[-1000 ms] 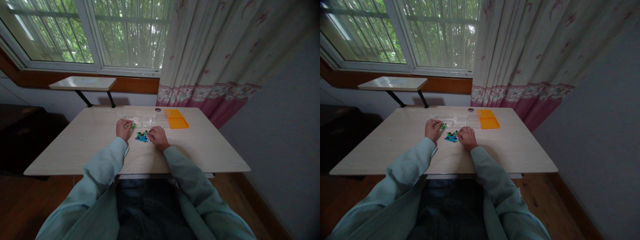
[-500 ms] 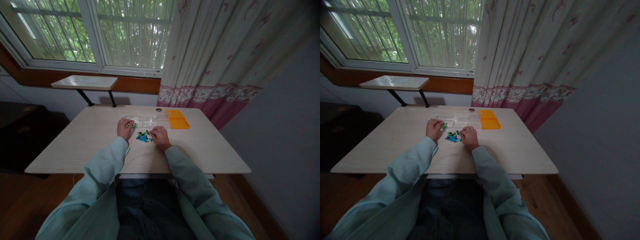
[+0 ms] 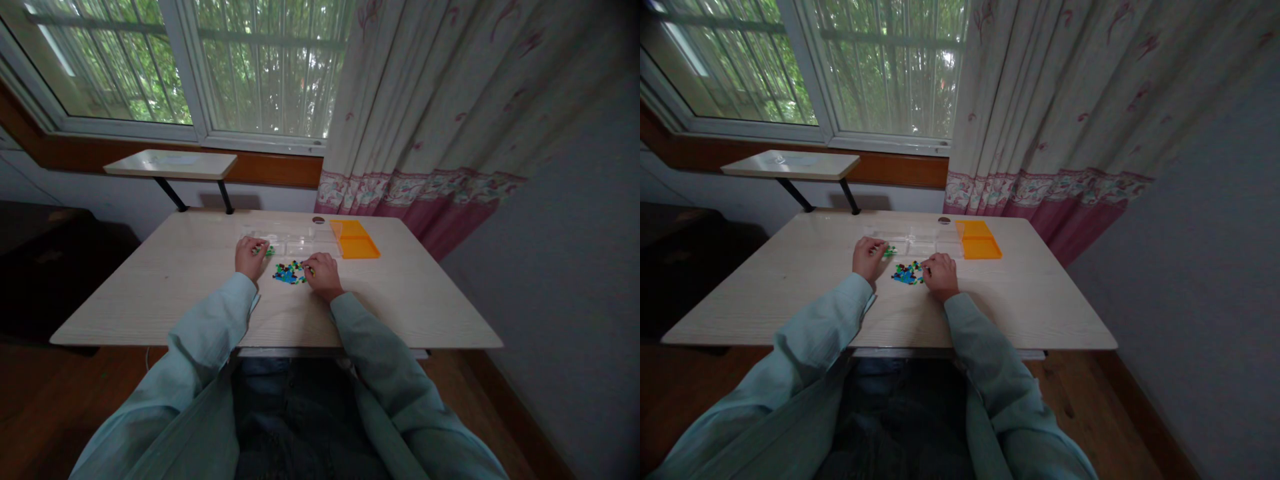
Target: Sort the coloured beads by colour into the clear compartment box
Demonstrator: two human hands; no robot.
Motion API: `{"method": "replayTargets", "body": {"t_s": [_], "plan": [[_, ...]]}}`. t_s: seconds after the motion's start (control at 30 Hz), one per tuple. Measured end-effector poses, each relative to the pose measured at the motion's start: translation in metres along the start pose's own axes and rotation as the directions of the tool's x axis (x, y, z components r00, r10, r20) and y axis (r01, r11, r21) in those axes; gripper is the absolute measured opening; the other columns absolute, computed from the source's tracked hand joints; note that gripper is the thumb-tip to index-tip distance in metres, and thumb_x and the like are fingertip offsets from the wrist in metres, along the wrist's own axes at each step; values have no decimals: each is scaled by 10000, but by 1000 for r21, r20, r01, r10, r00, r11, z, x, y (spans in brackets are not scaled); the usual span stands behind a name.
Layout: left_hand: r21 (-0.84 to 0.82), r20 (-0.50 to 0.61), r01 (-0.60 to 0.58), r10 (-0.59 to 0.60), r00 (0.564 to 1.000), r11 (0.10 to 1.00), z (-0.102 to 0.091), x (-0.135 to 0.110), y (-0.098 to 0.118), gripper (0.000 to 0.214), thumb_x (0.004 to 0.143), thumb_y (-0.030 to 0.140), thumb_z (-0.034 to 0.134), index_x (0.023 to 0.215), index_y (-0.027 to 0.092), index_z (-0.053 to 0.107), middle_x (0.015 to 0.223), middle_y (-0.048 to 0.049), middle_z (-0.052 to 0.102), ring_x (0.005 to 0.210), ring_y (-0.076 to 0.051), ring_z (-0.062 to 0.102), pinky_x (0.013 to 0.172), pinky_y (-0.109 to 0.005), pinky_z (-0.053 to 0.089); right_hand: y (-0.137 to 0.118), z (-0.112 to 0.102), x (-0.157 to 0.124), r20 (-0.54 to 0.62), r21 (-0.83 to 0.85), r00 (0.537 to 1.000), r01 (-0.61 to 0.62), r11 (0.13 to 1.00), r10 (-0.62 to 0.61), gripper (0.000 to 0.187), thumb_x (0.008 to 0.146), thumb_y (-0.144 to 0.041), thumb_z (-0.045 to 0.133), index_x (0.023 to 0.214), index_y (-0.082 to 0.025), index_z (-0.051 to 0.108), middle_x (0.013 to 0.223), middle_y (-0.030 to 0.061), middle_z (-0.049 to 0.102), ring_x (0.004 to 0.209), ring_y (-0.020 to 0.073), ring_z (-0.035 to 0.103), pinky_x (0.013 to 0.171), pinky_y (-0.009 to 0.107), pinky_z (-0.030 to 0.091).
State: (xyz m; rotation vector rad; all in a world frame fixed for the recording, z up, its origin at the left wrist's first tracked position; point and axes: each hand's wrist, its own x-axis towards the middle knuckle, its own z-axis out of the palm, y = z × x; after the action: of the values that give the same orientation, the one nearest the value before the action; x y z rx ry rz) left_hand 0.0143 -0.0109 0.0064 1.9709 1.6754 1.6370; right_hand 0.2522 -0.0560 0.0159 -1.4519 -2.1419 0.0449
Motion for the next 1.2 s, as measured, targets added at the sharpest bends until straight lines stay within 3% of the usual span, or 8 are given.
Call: {"method": "replayTargets", "body": {"t_s": [0.13, 0.3, 0.7, 1.2], "plan": [[2, -4, 8, -8, 1000, 1000, 1, -1, 0, 179, 818, 386, 604, 848, 231, 688, 812, -33, 569, 769, -173, 540, 747, -336, 452, 1, 0, 0, -8, -9, 1000, -24, 1000, 23, 176, 838, -235, 545, 932, -229, 694, 1007, 69, 593, 1011, 226, 437, 872, 356, 305], [-10, -1, 11, -11, 1000, 1000, 1, 0, 0, 191, 816, 388, 606, 854, 222, 694, 810, -36, 568, 783, -176, 539, 754, -333, 455, 1, 1, 0, 7, 1, 999, 35, 999, -35, 206, 852, -273, 556, 1014, -254, 682, 1028, 64, 590, 1026, 225, 438, 872, 354, 308], [-20, 3, 18, -18, 1000, 1000, 0, 0, 2, 182, 813, 378, 607, 851, 222, 692, 808, -35, 567, 773, -173, 538, 741, -327, 455, 0, -1, -1, 43, 16, 996, 72, 997, -73, 206, 877, -276, 540, 1009, -271, 698, 1065, 60, 586, 1057, 222, 431, 877, 351, 311], [-21, 0, 12, -12, 1000, 1000, 0, 0, 0, 194, 817, 394, 606, 852, 223, 690, 801, -32, 575, 754, -168, 541, 744, -328, 457, 4, 1, 2, 40, -34, 999, 20, 999, -19, 183, 854, -284, 585, 990, -271, 707, 1043, 67, 591, 1044, 231, 433, 872, 365, 317]]}}
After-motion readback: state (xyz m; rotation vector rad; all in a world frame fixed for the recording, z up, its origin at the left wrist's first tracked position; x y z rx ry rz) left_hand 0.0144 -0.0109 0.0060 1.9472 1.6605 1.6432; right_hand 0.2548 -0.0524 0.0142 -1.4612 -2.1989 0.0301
